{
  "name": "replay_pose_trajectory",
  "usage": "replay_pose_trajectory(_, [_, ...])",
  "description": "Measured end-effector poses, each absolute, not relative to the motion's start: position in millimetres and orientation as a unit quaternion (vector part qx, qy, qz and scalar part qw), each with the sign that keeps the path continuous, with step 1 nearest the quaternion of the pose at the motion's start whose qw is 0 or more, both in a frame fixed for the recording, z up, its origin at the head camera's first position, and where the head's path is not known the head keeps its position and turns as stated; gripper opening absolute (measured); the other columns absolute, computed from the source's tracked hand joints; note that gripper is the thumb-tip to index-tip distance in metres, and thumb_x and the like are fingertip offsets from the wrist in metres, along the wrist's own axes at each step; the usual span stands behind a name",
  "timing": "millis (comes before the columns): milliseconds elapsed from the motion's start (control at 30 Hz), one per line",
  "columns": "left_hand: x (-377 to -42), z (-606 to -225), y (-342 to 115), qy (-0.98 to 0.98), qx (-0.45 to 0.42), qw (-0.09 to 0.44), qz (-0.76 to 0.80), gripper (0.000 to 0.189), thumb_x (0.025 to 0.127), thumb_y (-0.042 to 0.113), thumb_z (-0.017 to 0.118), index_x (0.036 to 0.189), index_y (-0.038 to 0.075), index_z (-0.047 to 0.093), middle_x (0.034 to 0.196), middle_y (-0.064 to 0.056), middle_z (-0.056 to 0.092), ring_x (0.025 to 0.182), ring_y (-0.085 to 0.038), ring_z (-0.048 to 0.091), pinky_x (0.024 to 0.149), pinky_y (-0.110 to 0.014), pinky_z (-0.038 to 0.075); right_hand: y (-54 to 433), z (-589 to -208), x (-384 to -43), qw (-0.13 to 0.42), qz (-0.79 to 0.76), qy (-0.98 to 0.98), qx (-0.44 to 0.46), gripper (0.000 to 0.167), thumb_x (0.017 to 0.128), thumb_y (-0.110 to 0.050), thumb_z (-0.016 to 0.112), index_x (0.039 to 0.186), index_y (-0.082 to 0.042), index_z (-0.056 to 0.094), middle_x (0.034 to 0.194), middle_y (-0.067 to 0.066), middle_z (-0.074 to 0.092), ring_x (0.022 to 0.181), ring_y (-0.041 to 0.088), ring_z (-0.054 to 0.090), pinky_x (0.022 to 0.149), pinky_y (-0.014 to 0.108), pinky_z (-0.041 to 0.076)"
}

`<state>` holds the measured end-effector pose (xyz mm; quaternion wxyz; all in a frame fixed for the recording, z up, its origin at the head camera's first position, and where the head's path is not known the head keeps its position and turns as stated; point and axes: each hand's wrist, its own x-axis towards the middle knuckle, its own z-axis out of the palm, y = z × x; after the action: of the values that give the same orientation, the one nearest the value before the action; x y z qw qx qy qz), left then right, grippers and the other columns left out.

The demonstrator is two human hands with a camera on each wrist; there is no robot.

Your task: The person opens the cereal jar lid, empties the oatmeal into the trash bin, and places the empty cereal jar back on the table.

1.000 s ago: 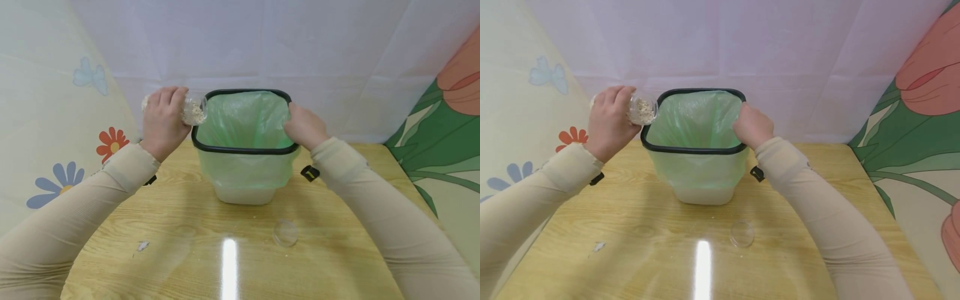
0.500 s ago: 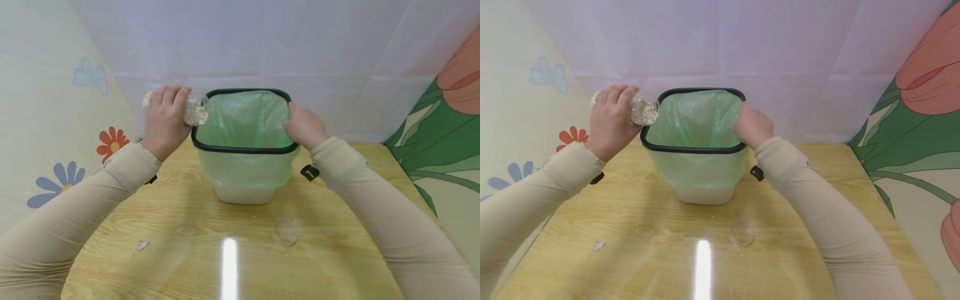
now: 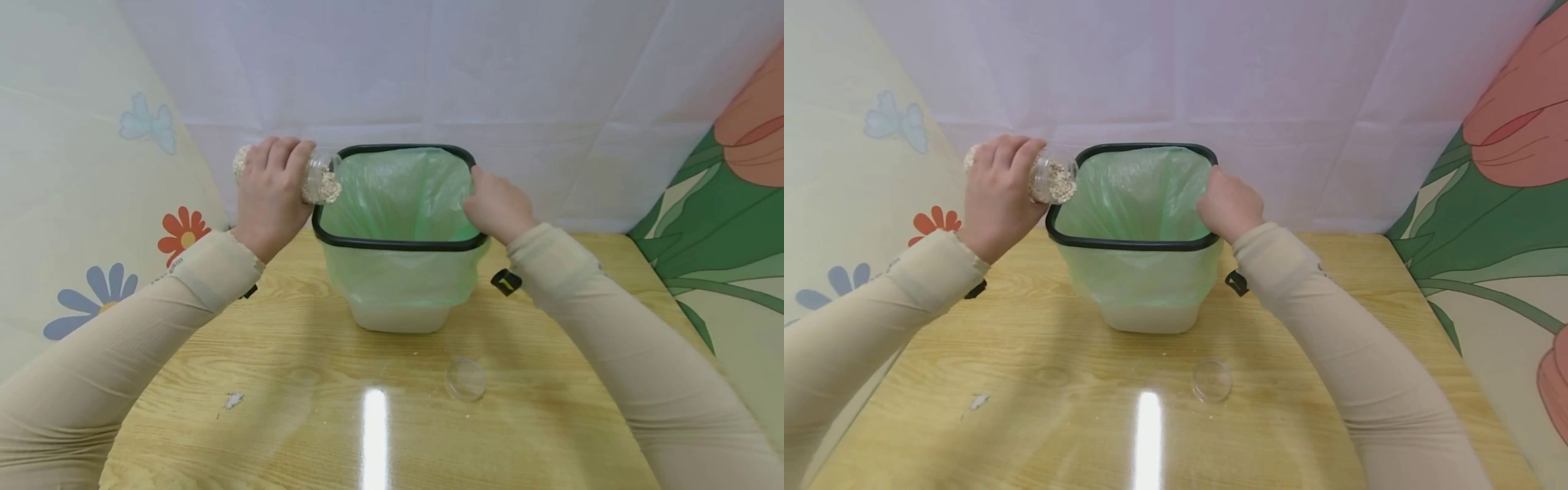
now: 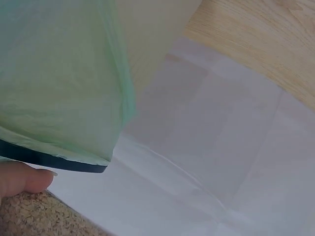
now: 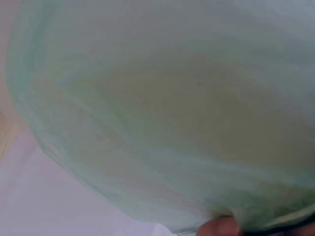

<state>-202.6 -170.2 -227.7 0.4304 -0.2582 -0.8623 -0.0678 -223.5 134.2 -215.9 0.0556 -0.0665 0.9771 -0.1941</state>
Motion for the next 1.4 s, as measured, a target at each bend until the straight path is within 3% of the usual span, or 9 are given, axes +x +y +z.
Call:
replay_pose_trajectory(233, [-201.1,-225.7,-169.4,-0.869,-0.252,0.421,-0.069,0.050,0.073,-0.009,0.063,0.122,-0.004,0.053,0.115,-0.025,0.056,0.110,-0.043,0.048,0.095,-0.056,0.037,133.4,-216.2,-224.6,0.058,-0.198,0.976,-0.065,0.068,0.091,-0.008,0.034,0.153,0.002,0.010,0.155,0.025,0.022,0.137,0.044,0.030,0.099,0.058,0.038])
replay_pose_trajectory(500, [-200.3,-222.4,-168.7,-0.876,-0.246,0.411,-0.060,0.051,0.074,-0.009,0.064,0.124,-0.002,0.053,0.118,-0.024,0.056,0.112,-0.043,0.048,0.099,-0.059,0.035,132.9,-216.7,-224.8,0.059,-0.198,0.976,-0.064,0.068,0.091,-0.008,0.034,0.154,0.002,0.009,0.155,0.025,0.022,0.136,0.043,0.032,0.094,0.056,0.042])
replay_pose_trajectory(733, [-199.2,-222.3,-169.3,-0.880,-0.244,0.404,-0.056,0.051,0.075,-0.009,0.065,0.125,-0.003,0.053,0.118,-0.025,0.056,0.113,-0.043,0.048,0.099,-0.060,0.035,131.3,-216.0,-223.6,0.054,-0.195,0.977,-0.064,0.067,0.091,-0.009,0.035,0.153,0.003,0.011,0.154,0.026,0.025,0.136,0.045,0.031,0.099,0.060,0.037])
replay_pose_trajectory(1167, [-199.5,-220.9,-170.1,-0.885,-0.238,0.395,-0.053,0.052,0.076,-0.009,0.064,0.126,-0.002,0.052,0.120,-0.024,0.055,0.115,-0.043,0.047,0.103,-0.062,0.032,131.7,-215.9,-223.9,0.056,-0.196,0.977,-0.065,0.067,0.091,-0.008,0.034,0.153,0.003,0.011,0.154,0.027,0.024,0.137,0.045,0.030,0.099,0.059,0.038])
replay_pose_trajectory(1400, [-200.9,-220.3,-169.9,-0.883,-0.238,0.402,-0.048,0.053,0.075,-0.010,0.065,0.125,-0.002,0.053,0.119,-0.024,0.055,0.116,-0.044,0.047,0.103,-0.062,0.032,131.4,-215.9,-224.3,0.059,-0.197,0.977,-0.062,0.068,0.091,-0.008,0.034,0.154,0.001,0.010,0.155,0.025,0.023,0.135,0.043,0.035,0.090,0.055,0.043])
